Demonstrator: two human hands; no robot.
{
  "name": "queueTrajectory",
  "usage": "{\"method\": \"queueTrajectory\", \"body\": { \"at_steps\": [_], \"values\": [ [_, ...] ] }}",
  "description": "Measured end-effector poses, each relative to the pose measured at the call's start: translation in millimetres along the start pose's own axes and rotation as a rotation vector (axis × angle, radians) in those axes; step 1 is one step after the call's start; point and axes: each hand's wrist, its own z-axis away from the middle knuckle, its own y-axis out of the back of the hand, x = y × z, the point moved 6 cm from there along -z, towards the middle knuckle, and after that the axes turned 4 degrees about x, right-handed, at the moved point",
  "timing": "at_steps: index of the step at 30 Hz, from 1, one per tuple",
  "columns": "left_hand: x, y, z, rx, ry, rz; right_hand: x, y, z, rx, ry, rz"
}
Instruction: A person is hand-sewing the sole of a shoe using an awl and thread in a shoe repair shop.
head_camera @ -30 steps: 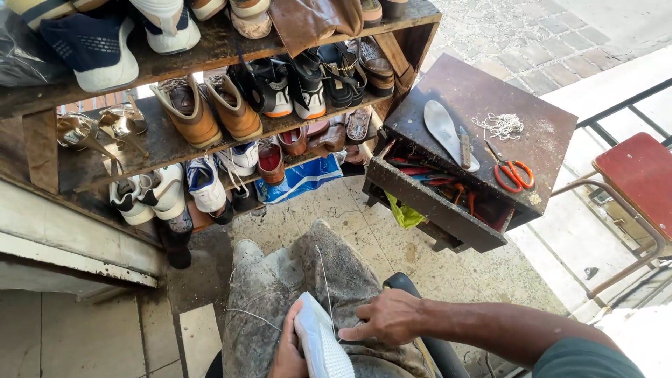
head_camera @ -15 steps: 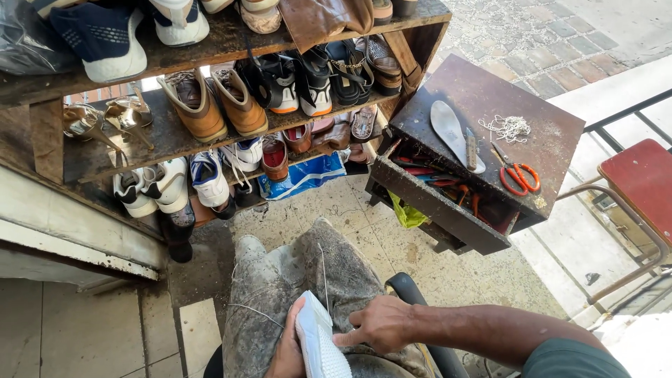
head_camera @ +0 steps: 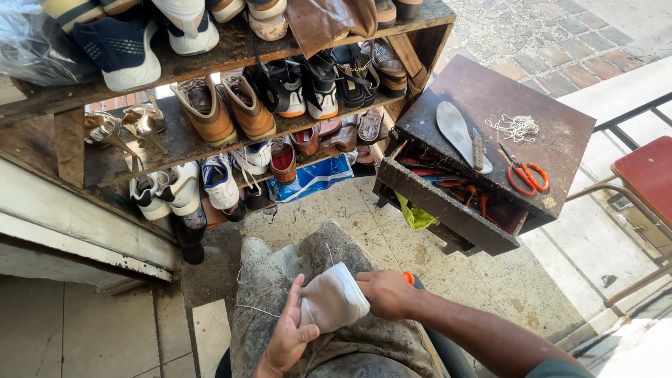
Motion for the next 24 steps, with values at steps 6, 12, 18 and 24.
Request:
{"method": "queueTrajectory", "body": {
  "at_steps": [6,12,18,24],
  "values": [
    [-5,23,-7,0.045,0.04,0.031,3,11,-23,-0.14,-0.08,-0.042],
    [-5,24,-8,0.164,0.045,-0.005,-7,19,-27,-0.309,-0.148,-0.053],
    [47,-2,-6,0.387,0.814,-1.241,13,16,-27,-0.346,-0.225,-0.07],
    [109,80,37,0.852,0.337,-1.248,66,-5,-23,-0.061,-0.182,-0.377]
  ]
}}
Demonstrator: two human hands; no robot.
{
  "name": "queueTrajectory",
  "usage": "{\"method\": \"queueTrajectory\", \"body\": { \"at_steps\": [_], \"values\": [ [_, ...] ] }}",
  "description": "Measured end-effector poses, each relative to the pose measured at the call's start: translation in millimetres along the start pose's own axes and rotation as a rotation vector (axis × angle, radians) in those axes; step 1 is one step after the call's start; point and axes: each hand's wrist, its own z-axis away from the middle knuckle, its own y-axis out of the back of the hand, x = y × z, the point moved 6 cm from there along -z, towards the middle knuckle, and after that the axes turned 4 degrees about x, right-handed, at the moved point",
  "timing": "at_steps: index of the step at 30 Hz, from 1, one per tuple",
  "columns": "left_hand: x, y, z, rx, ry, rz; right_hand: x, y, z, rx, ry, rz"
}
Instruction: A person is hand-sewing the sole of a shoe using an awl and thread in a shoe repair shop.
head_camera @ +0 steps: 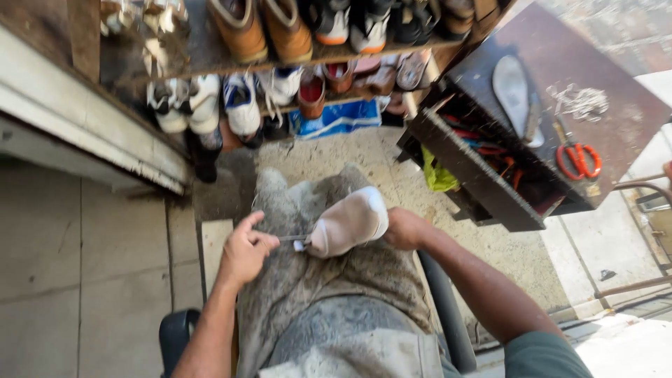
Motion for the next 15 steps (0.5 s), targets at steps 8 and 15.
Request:
{"method": "queueTrajectory", "body": {
  "at_steps": [8,15],
  "values": [
    [-25,80,23,0.179,-0.154,0.099,-3,-8,-3,0.028,0.054,0.034],
    [25,-6,40,-0.468,-0.533,1.655,16,-11,-2,0.058,0.098,0.024]
  ]
}}
